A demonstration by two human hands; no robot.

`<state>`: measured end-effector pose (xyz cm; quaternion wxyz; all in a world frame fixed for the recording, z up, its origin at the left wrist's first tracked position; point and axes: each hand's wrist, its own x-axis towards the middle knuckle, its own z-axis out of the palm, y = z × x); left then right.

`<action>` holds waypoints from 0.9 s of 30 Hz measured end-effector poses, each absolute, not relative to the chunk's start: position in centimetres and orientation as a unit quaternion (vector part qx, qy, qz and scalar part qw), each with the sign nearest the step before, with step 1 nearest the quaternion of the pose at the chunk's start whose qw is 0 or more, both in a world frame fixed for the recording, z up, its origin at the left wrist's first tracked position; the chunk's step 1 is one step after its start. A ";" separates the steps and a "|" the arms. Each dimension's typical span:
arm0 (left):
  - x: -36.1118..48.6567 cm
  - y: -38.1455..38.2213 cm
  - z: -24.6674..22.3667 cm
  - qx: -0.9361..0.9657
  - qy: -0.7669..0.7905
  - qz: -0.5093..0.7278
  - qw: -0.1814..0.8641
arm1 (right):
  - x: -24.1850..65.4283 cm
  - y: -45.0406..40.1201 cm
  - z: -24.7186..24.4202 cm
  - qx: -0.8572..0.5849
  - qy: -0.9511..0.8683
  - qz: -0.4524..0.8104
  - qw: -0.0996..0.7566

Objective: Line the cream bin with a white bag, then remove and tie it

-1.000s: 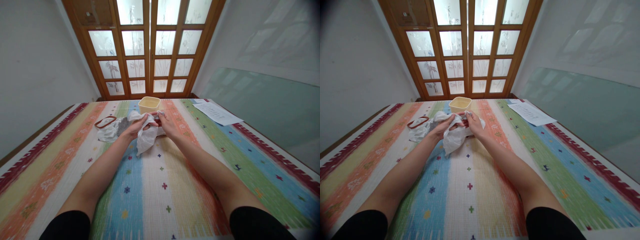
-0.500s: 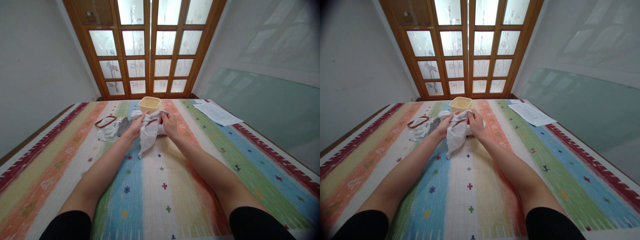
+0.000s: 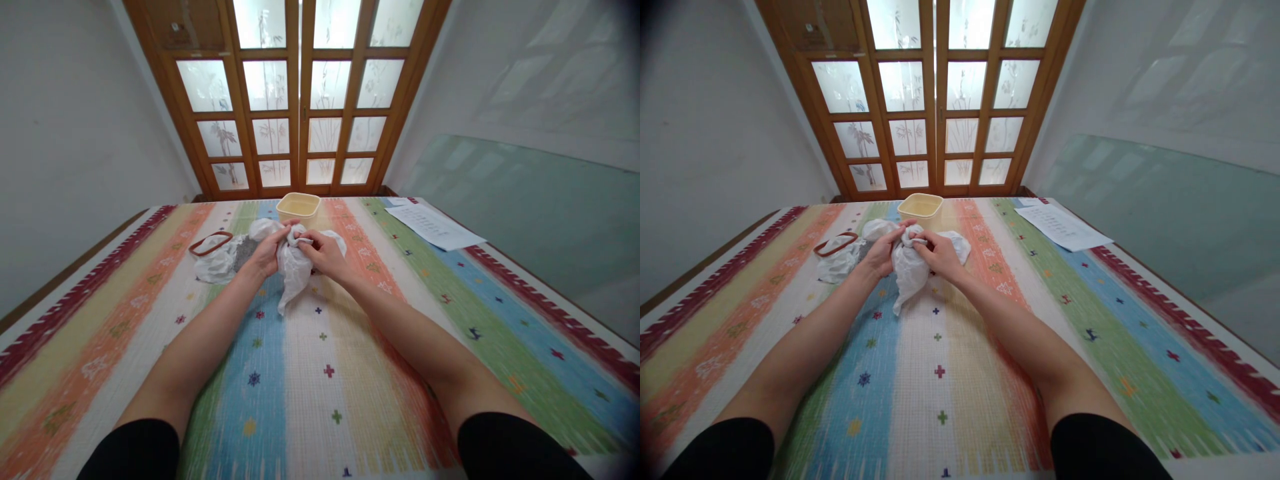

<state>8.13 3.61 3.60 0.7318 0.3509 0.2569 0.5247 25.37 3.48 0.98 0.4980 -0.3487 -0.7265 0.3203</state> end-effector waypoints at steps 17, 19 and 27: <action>7.7 3.8 2.9 0.372 0.237 0.533 0.722 | 26.0 3.1 1.0 -0.335 -0.810 0.205 0.435; 7.7 4.0 2.9 0.376 0.239 0.541 0.713 | 26.2 3.1 1.2 -0.341 -0.829 0.171 0.409; 7.9 4.3 3.1 0.369 0.283 0.570 0.677 | 26.7 4.1 0.7 -0.325 -0.866 0.082 0.371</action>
